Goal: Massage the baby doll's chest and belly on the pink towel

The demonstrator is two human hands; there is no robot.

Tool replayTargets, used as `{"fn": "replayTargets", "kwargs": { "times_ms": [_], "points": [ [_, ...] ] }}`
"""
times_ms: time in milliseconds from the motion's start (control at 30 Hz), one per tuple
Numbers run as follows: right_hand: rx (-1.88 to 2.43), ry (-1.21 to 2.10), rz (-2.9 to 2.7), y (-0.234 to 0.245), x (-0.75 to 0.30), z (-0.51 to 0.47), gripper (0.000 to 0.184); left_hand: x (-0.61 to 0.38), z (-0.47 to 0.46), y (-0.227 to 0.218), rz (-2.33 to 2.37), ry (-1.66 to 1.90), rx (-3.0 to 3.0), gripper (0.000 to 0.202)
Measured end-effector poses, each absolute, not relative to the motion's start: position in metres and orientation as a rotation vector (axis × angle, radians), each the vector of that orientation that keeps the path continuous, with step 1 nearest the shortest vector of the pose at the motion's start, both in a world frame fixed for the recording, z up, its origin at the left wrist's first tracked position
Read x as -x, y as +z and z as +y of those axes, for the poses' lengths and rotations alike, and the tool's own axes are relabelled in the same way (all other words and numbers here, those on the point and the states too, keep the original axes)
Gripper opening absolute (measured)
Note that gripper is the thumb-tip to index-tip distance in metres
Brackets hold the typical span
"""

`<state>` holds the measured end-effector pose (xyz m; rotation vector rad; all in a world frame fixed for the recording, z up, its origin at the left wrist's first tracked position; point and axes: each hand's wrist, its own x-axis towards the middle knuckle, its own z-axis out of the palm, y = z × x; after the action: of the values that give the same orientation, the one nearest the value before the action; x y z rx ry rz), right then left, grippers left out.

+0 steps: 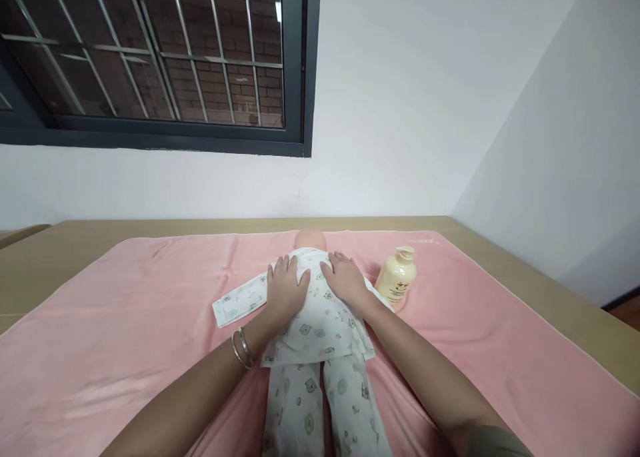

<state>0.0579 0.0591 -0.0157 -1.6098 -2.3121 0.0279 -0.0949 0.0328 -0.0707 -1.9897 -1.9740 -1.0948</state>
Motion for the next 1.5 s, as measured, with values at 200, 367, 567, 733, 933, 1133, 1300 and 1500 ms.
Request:
{"fn": "replayTargets", "kwargs": {
  "times_ms": [200, 367, 567, 733, 933, 1133, 1300, 1500],
  "points": [
    [1.328, -0.034, -2.472, -0.017, -0.043, 0.031, 0.036, 0.093, 0.028, -0.074, -1.615, -1.21, 2.115, 0.032],
    [1.553, 0.068, -2.325, -0.016, -0.055, 0.052, 0.041, 0.095, 0.032, -0.075, -1.929, -1.146, 1.956, 0.046],
    [1.543, 0.047, -2.347, -0.021, -0.054, 0.051, 0.049, 0.094, 0.028, -0.074, -1.67, -1.212, 2.119, 0.035],
    [1.326, 0.008, -2.435, -0.015, -0.047, 0.032, 0.035, 0.095, 0.026, -0.078, -1.707, -1.226, 2.014, 0.034],
    [1.558, 0.188, -2.29, -0.019, -0.06, 0.064, 0.051, 0.093, 0.031, -0.082, -1.816, -1.27, 2.021, 0.04],
    [1.351, 0.076, -2.423, -0.014, -0.047, 0.029, 0.036, 0.094, 0.024, -0.079, -1.564, -1.286, 2.122, 0.029],
    [1.485, 0.106, -2.303, -0.019, -0.049, 0.037, 0.042, 0.091, 0.024, -0.075, -1.891, -1.169, 1.946, 0.042],
    [1.588, 0.129, -2.223, -0.04, -0.053, 0.061, 0.056, 0.089, 0.026, -0.074, -2.01, -1.049, 2.008, 0.052]
  ]
}}
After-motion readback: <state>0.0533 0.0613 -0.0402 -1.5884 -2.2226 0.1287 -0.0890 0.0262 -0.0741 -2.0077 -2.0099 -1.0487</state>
